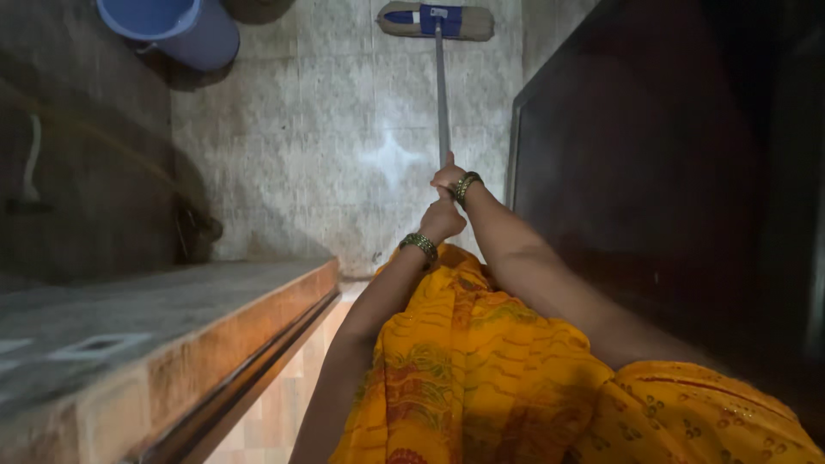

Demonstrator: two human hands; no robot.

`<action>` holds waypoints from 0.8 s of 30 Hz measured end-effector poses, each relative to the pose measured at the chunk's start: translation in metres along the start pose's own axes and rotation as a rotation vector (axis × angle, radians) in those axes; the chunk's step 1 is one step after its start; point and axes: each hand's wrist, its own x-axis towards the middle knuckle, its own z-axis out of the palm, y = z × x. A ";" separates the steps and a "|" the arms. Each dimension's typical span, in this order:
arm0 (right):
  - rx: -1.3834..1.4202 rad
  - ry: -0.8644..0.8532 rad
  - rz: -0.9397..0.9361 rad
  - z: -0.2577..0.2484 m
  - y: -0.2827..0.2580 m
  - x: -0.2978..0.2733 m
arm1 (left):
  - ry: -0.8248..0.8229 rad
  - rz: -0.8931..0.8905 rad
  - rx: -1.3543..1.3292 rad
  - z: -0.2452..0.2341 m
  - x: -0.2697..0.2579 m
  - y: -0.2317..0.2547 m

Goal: The person mops the floor of a small bathroom using a squeeze mop, moving it back and forth between a toilet, buckets, and a sink.

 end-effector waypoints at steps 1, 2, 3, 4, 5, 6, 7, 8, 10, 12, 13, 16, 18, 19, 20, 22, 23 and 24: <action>-0.081 -0.021 -0.036 -0.013 0.004 0.006 | 0.006 0.009 -0.030 -0.004 0.014 0.007; -0.110 -0.031 -0.066 -0.027 0.009 0.013 | 0.011 0.018 -0.060 -0.011 0.028 0.014; -0.140 -0.038 -0.099 -0.044 0.011 0.021 | 0.020 0.027 -0.087 -0.020 0.040 0.021; -0.170 -0.045 -0.132 -0.058 0.012 0.027 | 0.019 0.025 -0.100 -0.029 0.049 0.028; 0.058 0.000 -0.043 -0.069 0.012 0.031 | 0.019 0.026 -0.112 -0.041 0.056 0.036; 0.265 0.057 0.033 -0.077 0.011 0.034 | 0.019 0.026 -0.124 -0.052 0.061 0.045; 0.406 0.118 0.090 -0.086 0.010 0.036 | 0.004 0.009 -0.153 -0.063 0.064 0.052; 0.391 0.108 0.086 -0.095 0.007 0.036 | -0.010 -0.008 -0.183 -0.073 0.064 0.058; 0.383 0.103 0.076 -0.108 -0.001 0.033 | -0.038 -0.040 -0.207 -0.087 0.064 0.066; 0.400 0.112 0.109 -0.109 -0.012 0.024 | -0.070 -0.077 -0.199 -0.088 0.064 0.065; 0.421 0.130 0.134 -0.108 -0.019 0.019 | -0.045 -0.045 -0.205 -0.084 0.064 0.059; 0.527 0.181 0.221 -0.100 -0.036 -0.002 | 0.021 0.012 -0.198 -0.063 0.069 0.033; 0.526 0.195 0.231 -0.099 -0.048 -0.019 | 0.053 0.002 -0.166 -0.050 0.072 0.021; 0.516 0.209 0.242 -0.096 -0.052 -0.026 | 0.048 -0.016 -0.172 -0.046 0.071 0.017; 0.491 0.221 0.233 -0.093 -0.056 -0.030 | 0.043 -0.035 -0.177 -0.043 0.067 0.014; 0.434 0.252 0.216 -0.089 -0.061 -0.037 | 0.044 -0.044 -0.188 -0.038 0.059 0.011; 0.503 0.245 0.209 -0.082 -0.061 -0.042 | 0.048 -0.038 -0.192 -0.035 0.053 0.007; 0.542 0.247 0.207 -0.073 -0.061 -0.048 | 0.053 -0.032 -0.196 -0.029 0.045 0.003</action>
